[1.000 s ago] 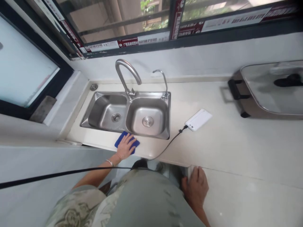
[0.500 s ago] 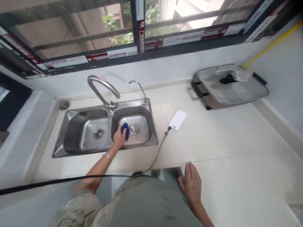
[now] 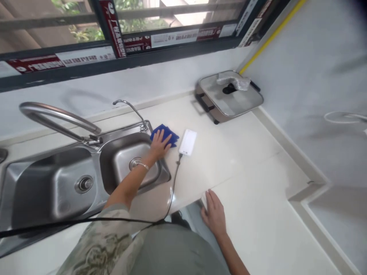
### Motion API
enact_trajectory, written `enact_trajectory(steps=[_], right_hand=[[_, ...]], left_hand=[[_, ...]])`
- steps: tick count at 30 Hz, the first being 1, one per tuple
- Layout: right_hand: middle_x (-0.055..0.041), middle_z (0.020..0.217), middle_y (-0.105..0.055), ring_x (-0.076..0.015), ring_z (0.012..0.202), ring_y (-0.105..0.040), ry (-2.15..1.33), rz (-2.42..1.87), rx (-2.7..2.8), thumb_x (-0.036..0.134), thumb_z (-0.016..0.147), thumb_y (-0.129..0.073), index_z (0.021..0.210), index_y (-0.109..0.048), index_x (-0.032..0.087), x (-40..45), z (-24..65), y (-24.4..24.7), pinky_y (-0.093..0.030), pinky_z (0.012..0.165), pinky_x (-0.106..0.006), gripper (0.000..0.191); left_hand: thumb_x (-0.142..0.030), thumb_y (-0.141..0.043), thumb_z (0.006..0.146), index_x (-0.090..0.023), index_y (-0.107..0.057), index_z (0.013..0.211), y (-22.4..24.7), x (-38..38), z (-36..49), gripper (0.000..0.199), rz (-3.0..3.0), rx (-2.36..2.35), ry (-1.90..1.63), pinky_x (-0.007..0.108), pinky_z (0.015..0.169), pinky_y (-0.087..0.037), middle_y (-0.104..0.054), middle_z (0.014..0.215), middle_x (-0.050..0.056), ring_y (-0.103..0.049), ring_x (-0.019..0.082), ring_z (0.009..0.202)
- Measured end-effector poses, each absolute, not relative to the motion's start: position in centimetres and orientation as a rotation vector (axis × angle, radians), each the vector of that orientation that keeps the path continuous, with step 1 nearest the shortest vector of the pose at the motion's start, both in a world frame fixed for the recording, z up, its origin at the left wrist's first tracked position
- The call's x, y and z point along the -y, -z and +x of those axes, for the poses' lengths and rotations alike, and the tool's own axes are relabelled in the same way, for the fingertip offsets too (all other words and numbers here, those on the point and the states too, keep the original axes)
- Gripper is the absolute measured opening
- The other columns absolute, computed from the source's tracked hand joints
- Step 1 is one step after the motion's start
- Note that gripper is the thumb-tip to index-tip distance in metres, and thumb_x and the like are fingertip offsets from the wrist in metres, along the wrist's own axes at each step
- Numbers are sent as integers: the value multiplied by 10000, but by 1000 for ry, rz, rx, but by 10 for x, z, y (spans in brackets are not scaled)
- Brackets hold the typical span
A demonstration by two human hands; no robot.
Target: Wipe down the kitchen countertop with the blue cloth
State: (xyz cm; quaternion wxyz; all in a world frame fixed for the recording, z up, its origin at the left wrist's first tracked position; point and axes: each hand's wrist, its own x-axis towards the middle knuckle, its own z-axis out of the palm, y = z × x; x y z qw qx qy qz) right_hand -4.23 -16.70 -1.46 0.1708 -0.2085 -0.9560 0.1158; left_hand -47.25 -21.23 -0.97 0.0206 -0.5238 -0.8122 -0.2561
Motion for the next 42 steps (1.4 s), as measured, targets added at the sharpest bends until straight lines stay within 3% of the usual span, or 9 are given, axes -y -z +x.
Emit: enact_trajectory(steps=[11,24,30,42], right_hand=[[-201,1491,-488,-355,1382,-468,-335,-686,2750,203,937,-513,1609,-224,168,166,-40,20,-544,1015,-576,732],[-183,1441,-560,-356,1340,-522,-289,-760,2752,224,951,-507,1597,-286,179,167,-37,29,-567,961,-535,685],[-169,1409,-601,-349,1307,-565,-276,-700,2726,193,899,-551,1583,-350,154,164,-35,34,-582,932,-478,715],[-141,1378,-643,-347,1193,-667,-166,-694,2798,210,859,-538,1587,-368,199,158,-25,45,-646,843,-474,748]], left_hand=[[-396,-532,983,-376,-588,1411,17,175,-518,432,-1818,2420,670,590,1213,-296,-414,1587,83,-320,344,1500],[-417,-493,986,-338,-616,1395,20,59,-594,434,-1515,2554,760,579,1216,-257,-440,1567,100,-352,352,1469],[-443,-451,998,-328,-612,1400,21,9,-603,447,-1538,2512,776,570,1222,-241,-447,1563,94,-348,348,1463],[-405,-510,959,-303,-660,1334,45,-96,-608,417,-1546,2493,1039,634,1237,-177,-455,1554,83,-313,368,1470]])
